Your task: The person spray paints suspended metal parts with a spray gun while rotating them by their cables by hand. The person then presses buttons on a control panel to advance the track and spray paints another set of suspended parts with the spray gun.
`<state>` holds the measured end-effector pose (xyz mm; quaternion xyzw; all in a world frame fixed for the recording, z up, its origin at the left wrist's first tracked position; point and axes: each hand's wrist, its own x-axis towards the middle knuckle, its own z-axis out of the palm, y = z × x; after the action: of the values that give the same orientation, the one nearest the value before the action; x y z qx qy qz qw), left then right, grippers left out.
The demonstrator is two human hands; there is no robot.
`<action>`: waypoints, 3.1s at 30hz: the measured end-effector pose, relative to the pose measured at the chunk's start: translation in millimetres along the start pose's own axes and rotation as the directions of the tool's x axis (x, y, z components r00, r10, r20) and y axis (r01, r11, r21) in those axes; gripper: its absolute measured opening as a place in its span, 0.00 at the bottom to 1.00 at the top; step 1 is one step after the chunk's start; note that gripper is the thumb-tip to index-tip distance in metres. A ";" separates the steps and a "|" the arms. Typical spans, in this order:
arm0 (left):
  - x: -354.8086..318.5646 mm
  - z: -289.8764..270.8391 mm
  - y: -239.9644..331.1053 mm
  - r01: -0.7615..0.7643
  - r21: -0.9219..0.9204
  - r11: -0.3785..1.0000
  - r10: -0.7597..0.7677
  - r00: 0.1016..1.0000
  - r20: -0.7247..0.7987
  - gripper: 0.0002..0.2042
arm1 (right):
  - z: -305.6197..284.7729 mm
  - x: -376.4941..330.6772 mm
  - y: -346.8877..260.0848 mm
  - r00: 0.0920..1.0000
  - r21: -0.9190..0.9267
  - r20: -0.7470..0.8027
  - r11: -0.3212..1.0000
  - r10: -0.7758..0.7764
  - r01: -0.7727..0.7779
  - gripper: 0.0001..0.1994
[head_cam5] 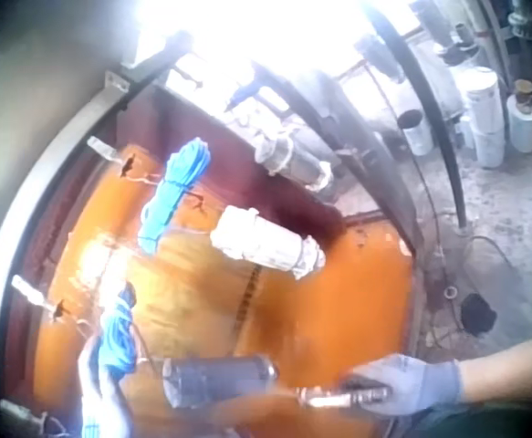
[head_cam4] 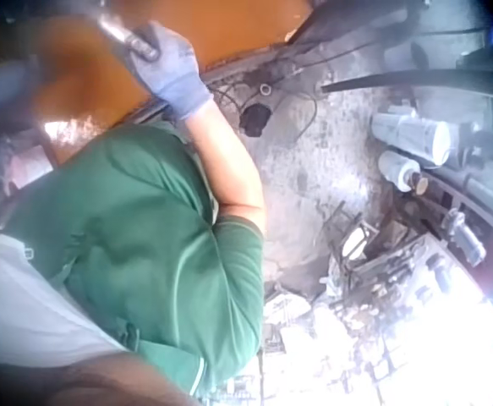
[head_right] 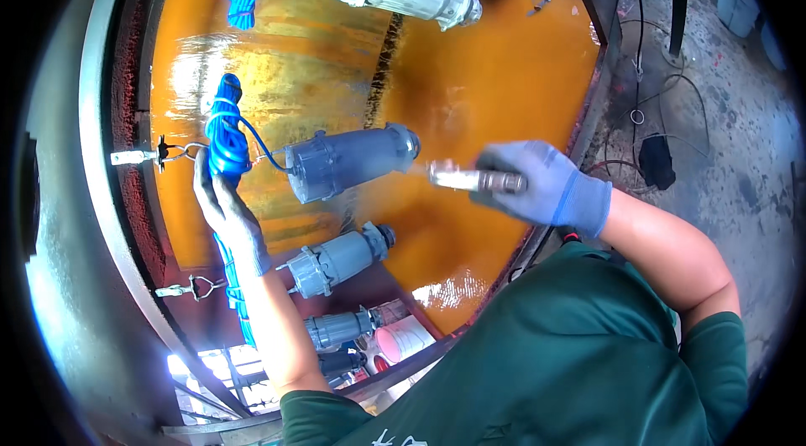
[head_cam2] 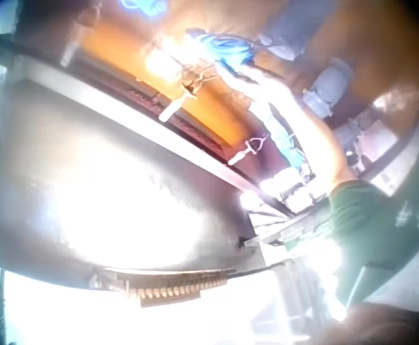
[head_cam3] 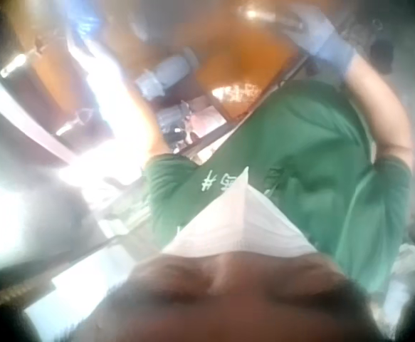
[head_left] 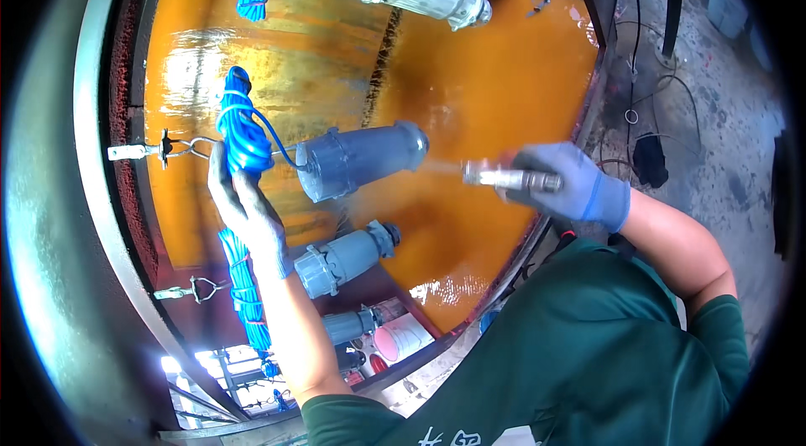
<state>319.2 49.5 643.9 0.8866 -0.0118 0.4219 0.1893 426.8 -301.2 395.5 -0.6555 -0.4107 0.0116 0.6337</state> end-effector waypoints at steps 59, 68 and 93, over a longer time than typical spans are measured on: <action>-91.5 -48.7 -36.4 0.256 -0.152 0.955 -0.296 0.864 -0.407 0.32 | -118.7 -172.2 111.4 0.767 -0.177 -0.255 0.752 0.588 -0.635 0.15; -79.4 1.3 20.9 -0.249 0.391 0.886 0.352 0.910 -0.219 0.21 | -130.4 -133.9 61.8 0.767 -0.103 -0.229 0.769 0.599 -0.631 0.11; 268.3 245.2 71.1 -0.589 0.358 0.725 0.561 0.806 0.189 0.29 | -140.8 12.8 7.1 0.903 -0.102 -0.170 0.904 0.395 -0.415 0.12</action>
<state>661.4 -63.9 728.6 0.8721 -0.2058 0.4226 -0.1362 514.4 -408.7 423.7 -0.7673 -0.2179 0.0673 0.5994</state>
